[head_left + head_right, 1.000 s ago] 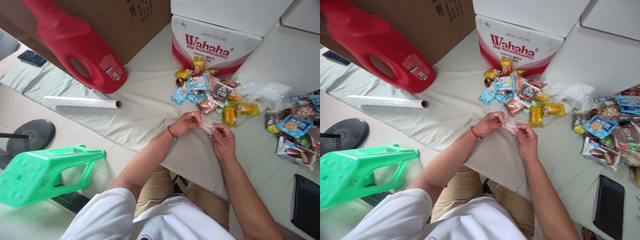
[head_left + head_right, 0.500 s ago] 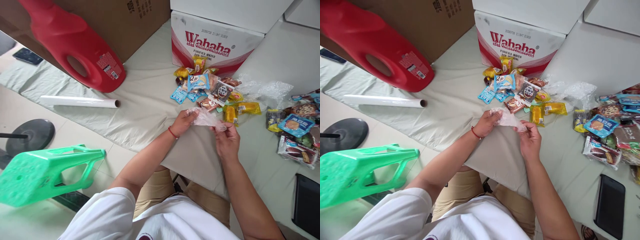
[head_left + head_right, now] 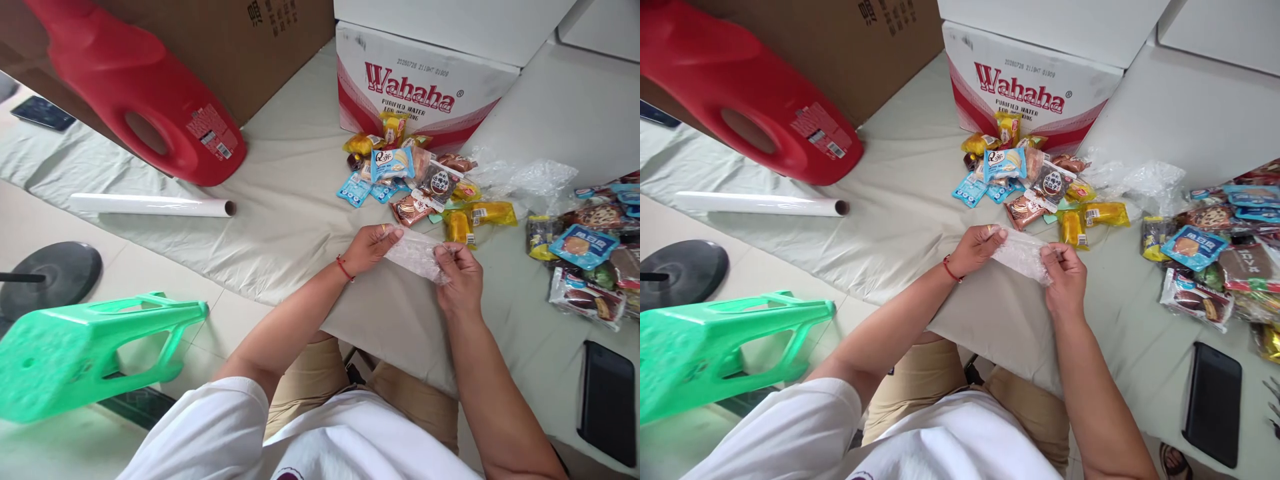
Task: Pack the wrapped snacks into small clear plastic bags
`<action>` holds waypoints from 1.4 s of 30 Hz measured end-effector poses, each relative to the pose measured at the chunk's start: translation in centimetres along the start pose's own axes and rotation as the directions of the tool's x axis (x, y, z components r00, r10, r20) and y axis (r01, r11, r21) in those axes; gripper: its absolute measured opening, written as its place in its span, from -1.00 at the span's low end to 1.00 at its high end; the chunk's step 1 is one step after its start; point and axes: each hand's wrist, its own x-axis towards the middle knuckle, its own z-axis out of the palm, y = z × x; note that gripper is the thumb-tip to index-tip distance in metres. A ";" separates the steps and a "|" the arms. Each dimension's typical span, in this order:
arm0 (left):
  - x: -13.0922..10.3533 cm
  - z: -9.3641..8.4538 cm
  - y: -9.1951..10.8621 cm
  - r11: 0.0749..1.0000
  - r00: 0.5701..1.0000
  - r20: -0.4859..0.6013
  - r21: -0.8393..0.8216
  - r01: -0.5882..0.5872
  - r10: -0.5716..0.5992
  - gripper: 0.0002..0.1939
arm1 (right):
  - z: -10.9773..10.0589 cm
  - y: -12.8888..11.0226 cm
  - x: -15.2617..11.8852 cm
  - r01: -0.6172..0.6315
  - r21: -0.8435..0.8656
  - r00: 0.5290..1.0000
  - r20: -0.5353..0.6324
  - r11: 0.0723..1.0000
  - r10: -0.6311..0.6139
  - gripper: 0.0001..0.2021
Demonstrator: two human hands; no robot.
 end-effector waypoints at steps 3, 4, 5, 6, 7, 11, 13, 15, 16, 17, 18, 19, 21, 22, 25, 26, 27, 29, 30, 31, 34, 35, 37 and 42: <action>0.1 -0.3 -0.3 0.999 1.000 -0.015 -0.044 0.017 -0.017 -0.34 | -0.5 -0.1 0.5 -0.096 0.100 0.994 0.066 0.990 0.090 -0.60; 0.3 -0.4 -0.4 0.998 0.998 -0.059 -0.066 0.018 -0.022 -0.35 | -0.7 -0.2 0.6 -0.131 0.115 0.988 0.101 0.985 0.120 -0.60; 0.5 -0.5 -0.6 0.995 0.992 -0.120 -0.094 0.012 -0.023 -0.39 | -0.9 -0.2 0.6 -0.156 0.130 0.981 0.135 0.979 0.139 -0.61; 0.6 -0.6 -0.7 0.993 0.981 -0.193 -0.121 -0.005 -0.018 -0.44 | -1.0 -0.3 0.6 -0.168 0.147 0.975 0.168 0.975 0.142 -0.63; 0.8 -0.8 -0.7 0.990 0.961 -0.276 -0.138 -0.035 -0.004 -0.48 | -1.0 -0.3 0.5 -0.165 0.167 0.972 0.197 0.972 0.131 -0.64; 0.3 -1.0 0.0 0.985 0.850 -0.508 -0.008 -0.170 0.143 -0.53 | -0.5 -0.3 -0.1 -0.041 0.225 0.988 0.156 0.974 0.006 -0.58; -0.5 -0.7 0.6 0.978 0.870 -0.448 0.067 -0.197 0.206 -0.59 | -0.1 -0.2 -0.5 0.074 0.152 0.996 0.037 0.986 -0.081 -0.65; -1.5 0.1 1.1 0.977 0.937 -0.278 0.071 -0.200 0.212 -0.55 | 0.3 -0.1 -1.0 0.188 -0.030 0.982 -0.023 0.982 -0.189 -0.74; -1.8 0.6 1.3 0.979 0.960 -0.196 0.067 -0.191 0.201 -0.55 | 0.4 -0.1 -1.3 0.238 -0.134 0.971 -0.003 0.962 -0.240 -0.78; -2.1 1.2 1.3 0.981 0.972 -0.136 0.072 -0.180 0.189 -0.53 | 0.5 -0.2 -1.5 0.286 -0.226 0.958 0.049 0.931 -0.282 -0.79; -2.2 1.7 1.2 0.982 0.979 -0.100 0.086 -0.170 0.179 -0.49 | 0.5 -0.2 -1.8 0.333 -0.298 0.943 0.114 0.895 -0.312 -0.80; -2.2 2.2 1.1 0.982 0.982 -0.080 0.100 -0.162 0.171 -0.46 | 0.6 -0.2 -2.0 0.370 -0.350 0.928 0.174 0.861 -0.328 -0.80; -2.0 2.7 0.6 0.984 0.986 -0.055 0.098 -0.152 0.158 -0.54 | 0.7 -0.3 -2.2 0.394 -0.400 0.917 0.236 0.828 -0.323 -0.80; -1.8 2.7 0.4 0.987 0.988 -0.039 0.071 -0.146 0.149 -0.57 | 0.7 -0.2 -2.3 0.379 -0.401 0.923 0.232 0.834 -0.308 -0.80; -1.2 2.0 -0.1 0.993 0.996 -0.024 -0.070 -0.092 0.090 -0.52 | 0.9 -0.2 -2.1 0.269 -0.302 0.961 0.145 0.915 -0.235 -0.79; -1.0 1.7 -0.2 0.991 0.997 -0.035 -0.115 -0.066 0.062 -0.50 | 0.9 -0.1 -1.9 0.228 -0.242 0.972 0.109 0.943 -0.207 -0.77; -0.8 1.4 -0.3 0.986 0.998 -0.054 -0.159 -0.041 0.032 -0.48 | 1.0 -0.2 -1.7 0.189 -0.173 0.981 0.070 0.967 -0.179 -0.75; -0.4 0.7 -0.4 0.968 0.993 -0.114 -0.252 -0.007 -0.022 -0.47 | 0.9 -0.2 -1.1 0.117 -0.009 0.993 0.010 0.993 -0.116 -0.71; -0.2 0.5 -0.4 0.951 0.988 -0.149 -0.310 0.001 -0.049 -0.48 | 0.8 -0.3 -0.8 0.081 0.080 0.997 -0.004 0.993 -0.081 -0.69; -0.1 0.2 -0.3 0.925 0.980 -0.183 -0.380 0.006 -0.081 -0.49 | 0.6 -0.4 -0.5 0.047 0.167 0.999 -0.010 0.985 -0.045 -0.67; 0.2 -0.7 0.1 0.795 0.959 -0.213 -0.606 0.020 -0.187 -0.56 | 0.0 -0.5 0.4 -0.060 0.353 0.998 0.009 0.934 0.061 -0.61; 0.3 -0.9 0.3 0.746 0.958 -0.198 -0.666 0.026 -0.210 -0.59 | -0.1 -0.5 0.5 -0.090 0.375 0.996 0.024 0.923 0.088 -0.60; 0.3 -1.4 0.7 0.666 0.959 -0.161 -0.745 0.038 -0.235 -0.63 | -0.3 -0.4 0.6 -0.120 0.354 0.993 0.055 0.927 0.108 -0.59; 0.3 -1.5 1.1 0.619 0.936 -0.137 -0.779 0.100 -0.324 -0.69 | 0.3 -0.1 -0.2 -0.006 0.168 0.999 0.034 0.986 0.000 -0.61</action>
